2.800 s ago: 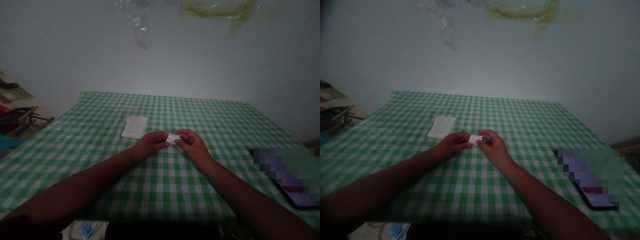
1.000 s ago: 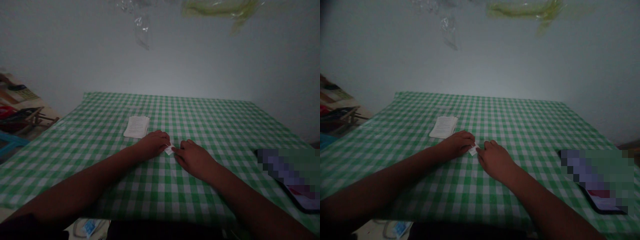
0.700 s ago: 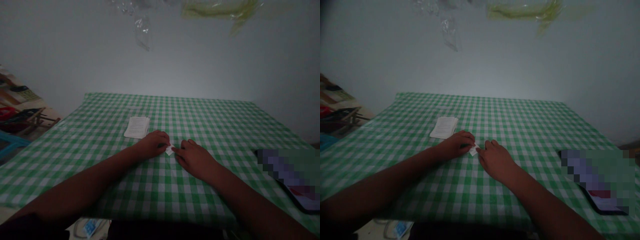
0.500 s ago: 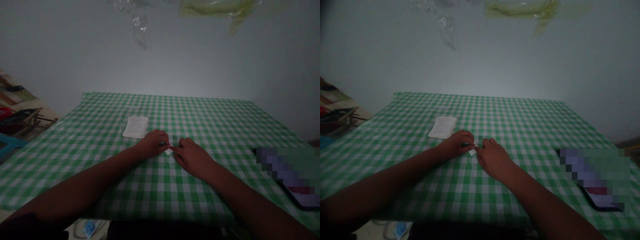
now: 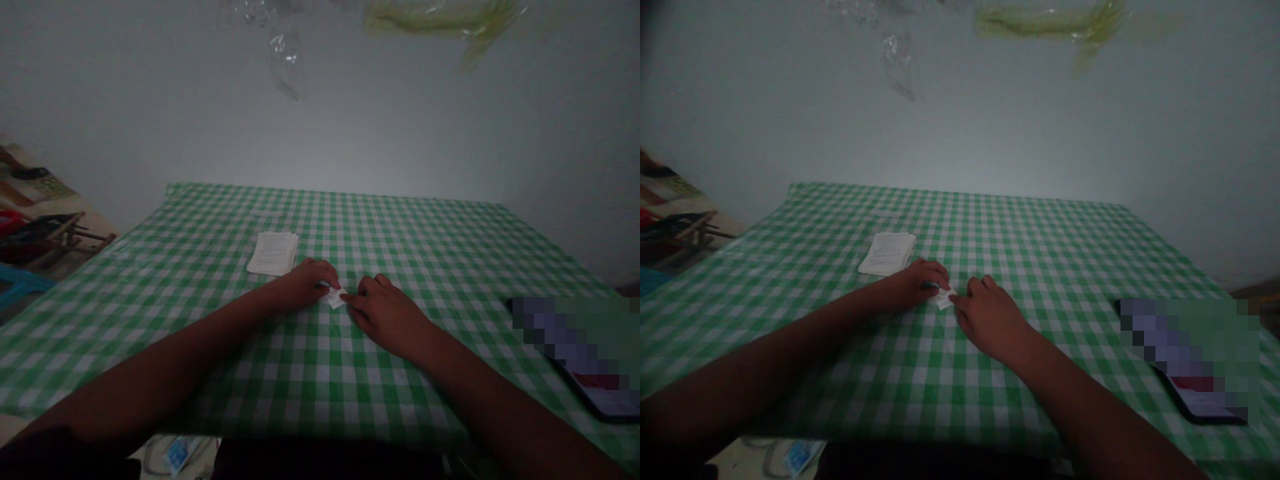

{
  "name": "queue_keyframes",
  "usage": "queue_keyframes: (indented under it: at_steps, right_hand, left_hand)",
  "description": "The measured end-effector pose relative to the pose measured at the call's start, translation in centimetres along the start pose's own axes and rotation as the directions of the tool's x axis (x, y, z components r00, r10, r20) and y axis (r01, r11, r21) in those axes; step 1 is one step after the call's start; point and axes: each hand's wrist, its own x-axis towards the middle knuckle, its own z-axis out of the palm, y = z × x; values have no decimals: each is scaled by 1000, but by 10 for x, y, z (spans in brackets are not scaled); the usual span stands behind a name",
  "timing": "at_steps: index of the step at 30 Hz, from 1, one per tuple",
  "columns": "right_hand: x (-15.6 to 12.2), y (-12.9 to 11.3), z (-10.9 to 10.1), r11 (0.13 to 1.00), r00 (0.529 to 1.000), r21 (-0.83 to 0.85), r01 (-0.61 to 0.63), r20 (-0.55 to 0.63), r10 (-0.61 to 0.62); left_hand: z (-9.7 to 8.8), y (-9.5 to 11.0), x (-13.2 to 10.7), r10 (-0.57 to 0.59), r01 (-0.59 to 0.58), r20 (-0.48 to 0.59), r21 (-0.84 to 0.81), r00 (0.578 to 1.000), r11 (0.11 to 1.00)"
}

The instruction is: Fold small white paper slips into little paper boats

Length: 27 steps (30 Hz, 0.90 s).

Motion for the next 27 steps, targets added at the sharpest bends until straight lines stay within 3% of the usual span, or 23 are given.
queue_keyframes:
  at_steps: [11, 19, 27]
  right_hand:
    - [3, -1, 2, 994, 994, 53, 100, -48, -97]
    - [10, -8, 11, 995, 997, 63, 72, -27, -71]
    - [7, -16, 5, 997, 997, 3, 72, -26, -72]
  left_hand:
    - [-12, -10, -9, 142, -140, 57, -41, 988, 989]
    - [-9, -18, -7, 156, -155, 51, -27, 986, 988]
    - [-6, -20, -5, 148, -149, 34, 36, 988, 988]
